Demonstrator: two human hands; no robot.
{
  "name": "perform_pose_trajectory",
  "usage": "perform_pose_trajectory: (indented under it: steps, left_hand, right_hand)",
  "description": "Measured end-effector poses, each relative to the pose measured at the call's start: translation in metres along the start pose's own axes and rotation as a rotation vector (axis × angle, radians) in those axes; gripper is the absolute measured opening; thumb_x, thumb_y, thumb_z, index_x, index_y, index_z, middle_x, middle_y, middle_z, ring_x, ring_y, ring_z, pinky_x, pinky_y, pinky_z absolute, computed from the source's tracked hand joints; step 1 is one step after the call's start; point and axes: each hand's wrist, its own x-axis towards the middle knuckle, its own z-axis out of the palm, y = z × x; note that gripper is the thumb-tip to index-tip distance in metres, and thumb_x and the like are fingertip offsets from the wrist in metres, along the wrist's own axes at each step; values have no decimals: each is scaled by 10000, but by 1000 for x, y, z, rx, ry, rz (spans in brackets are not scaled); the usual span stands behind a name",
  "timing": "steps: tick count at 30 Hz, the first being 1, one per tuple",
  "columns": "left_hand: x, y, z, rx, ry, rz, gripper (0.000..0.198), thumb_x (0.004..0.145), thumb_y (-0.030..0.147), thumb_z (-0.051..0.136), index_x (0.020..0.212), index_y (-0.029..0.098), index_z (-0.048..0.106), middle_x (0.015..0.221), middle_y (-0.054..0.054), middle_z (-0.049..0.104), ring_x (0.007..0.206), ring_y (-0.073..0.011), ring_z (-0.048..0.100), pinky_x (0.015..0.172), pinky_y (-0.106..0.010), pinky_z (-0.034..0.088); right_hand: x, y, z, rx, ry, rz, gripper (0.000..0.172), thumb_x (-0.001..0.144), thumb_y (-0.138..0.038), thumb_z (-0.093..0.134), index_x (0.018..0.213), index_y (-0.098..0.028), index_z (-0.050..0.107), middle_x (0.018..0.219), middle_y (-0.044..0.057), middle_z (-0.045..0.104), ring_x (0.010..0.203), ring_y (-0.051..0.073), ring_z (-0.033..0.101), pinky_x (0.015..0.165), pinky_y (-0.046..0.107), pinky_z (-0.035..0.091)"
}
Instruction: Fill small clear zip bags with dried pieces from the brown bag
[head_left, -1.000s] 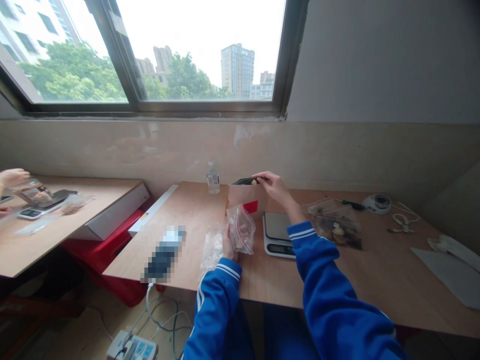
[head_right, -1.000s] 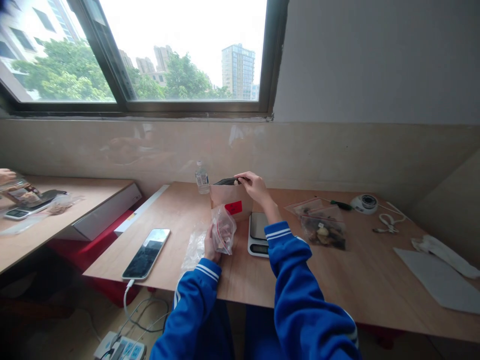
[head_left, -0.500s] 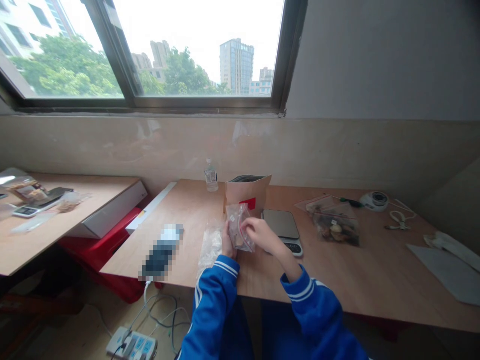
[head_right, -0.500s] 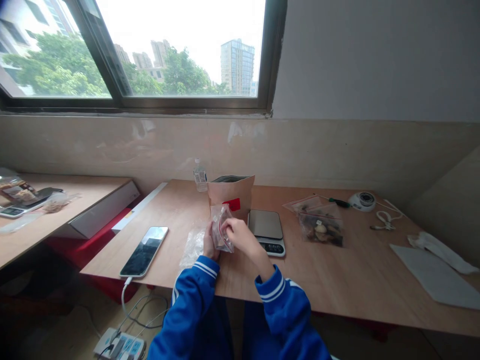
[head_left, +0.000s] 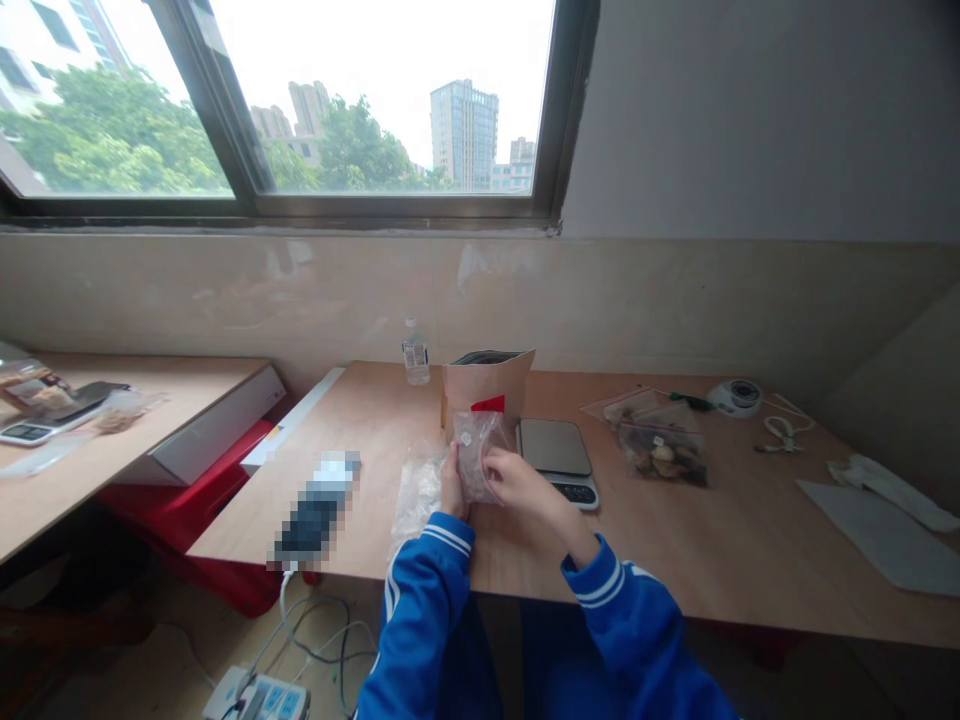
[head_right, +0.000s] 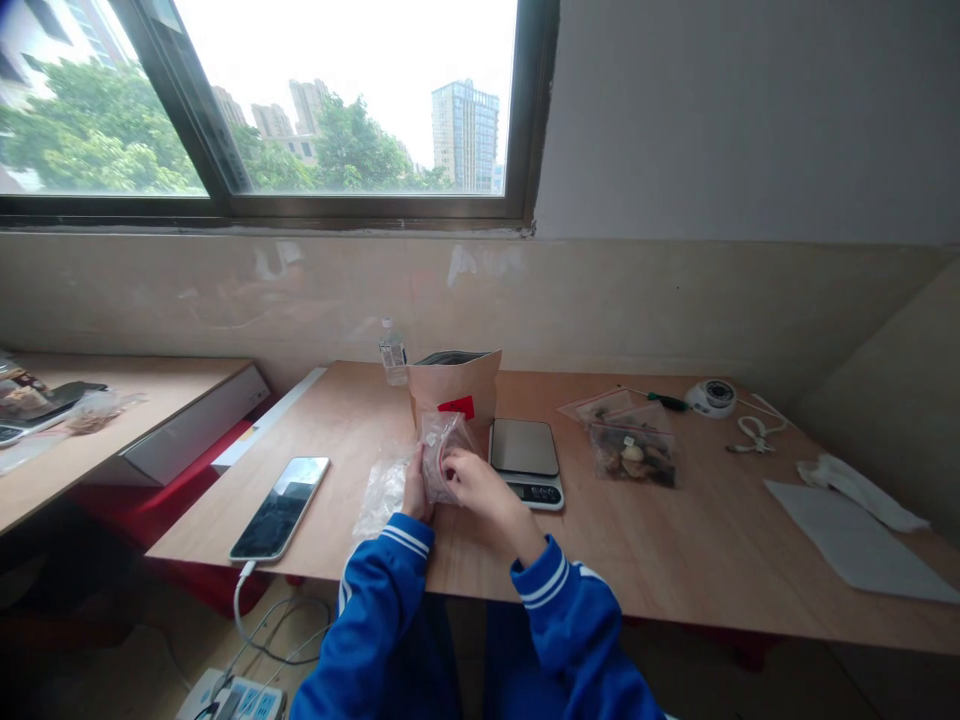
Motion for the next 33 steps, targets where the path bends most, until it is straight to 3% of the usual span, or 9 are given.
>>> perform_pose_trajectory:
  steps: [3, 6, 9, 15, 18, 21, 25, 29, 33]
  left_hand:
    - [-1, 4, 1, 12, 20, -45, 439, 868, 441, 474, 1067, 90, 646, 851, -129, 717, 756, -231, 689, 747, -362, 542]
    - [-1, 7, 2, 29, 83, -55, 478, 879, 460, 448, 1155, 101, 603, 744, -106, 709, 661, -225, 682, 651, -347, 548]
    - [0, 8, 1, 28, 133, -69, 498, 875, 473, 460, 1192, 108, 579, 699, -90, 696, 621, -222, 675, 602, -336, 543]
    - [-1, 9, 3, 58, 156, -86, 448, 912, 430, 395, 1132, 99, 601, 645, -70, 683, 539, -187, 650, 531, -285, 517]
    - [-4, 10, 5, 75, 162, -92, 428, 920, 415, 376, 1070, 103, 627, 635, -72, 684, 520, -189, 640, 526, -289, 512]
    - [-5, 9, 5, 99, 157, -52, 415, 905, 442, 412, 1020, 116, 642, 648, -77, 687, 546, -199, 646, 580, -311, 523]
    - [-3, 1, 4, 103, 101, 68, 340, 835, 453, 558, 961, 152, 652, 777, -67, 709, 699, -196, 671, 710, -309, 519]
    - [-8, 0, 12, 228, 4, 201, 239, 798, 396, 623, 836, 169, 685, 804, -37, 700, 753, -160, 640, 705, -230, 484]
    - [-25, 15, 32, 551, -179, 321, 279, 790, 411, 625, 824, 145, 704, 791, -46, 681, 764, -173, 606, 685, -228, 463]
  right_hand:
    - [15, -19, -40, -86, 57, -65, 141, 823, -166, 551, 824, -199, 687, 848, 37, 615, 753, 161, 592, 680, 277, 467]
    - [48, -26, -73, -151, 355, -128, 158, 857, -314, 560, 848, -205, 674, 850, 40, 590, 739, 162, 572, 677, 287, 467]
    - [86, -15, -85, -247, 607, -170, 219, 872, -373, 535, 889, -197, 664, 889, 64, 576, 796, 190, 560, 751, 327, 468]
    - [111, 19, -72, -407, 530, -151, 259, 914, -288, 404, 923, -196, 646, 993, 110, 599, 993, 260, 515, 938, 441, 385]
    - [101, 15, -70, -363, 529, -221, 276, 908, -303, 415, 1087, -186, 591, 1151, 123, 566, 1132, 253, 475, 1009, 439, 338]
    - [78, -4, -63, -291, 621, -229, 304, 908, -314, 416, 1169, -207, 528, 1206, 107, 548, 1181, 234, 454, 1037, 434, 312]
    - [27, -16, -24, -112, 636, 11, 286, 922, -397, 390, 1040, -210, 571, 1097, 105, 595, 1083, 234, 520, 991, 422, 364]
    - [-17, 5, 20, 160, 628, 312, 499, 766, -517, 605, 1128, -186, 513, 1142, 150, 599, 1064, 276, 558, 909, 424, 445]
    - [-38, 18, 25, 438, 768, 419, 420, 702, -544, 651, 878, -169, 586, 846, 97, 674, 779, 240, 635, 704, 360, 515]
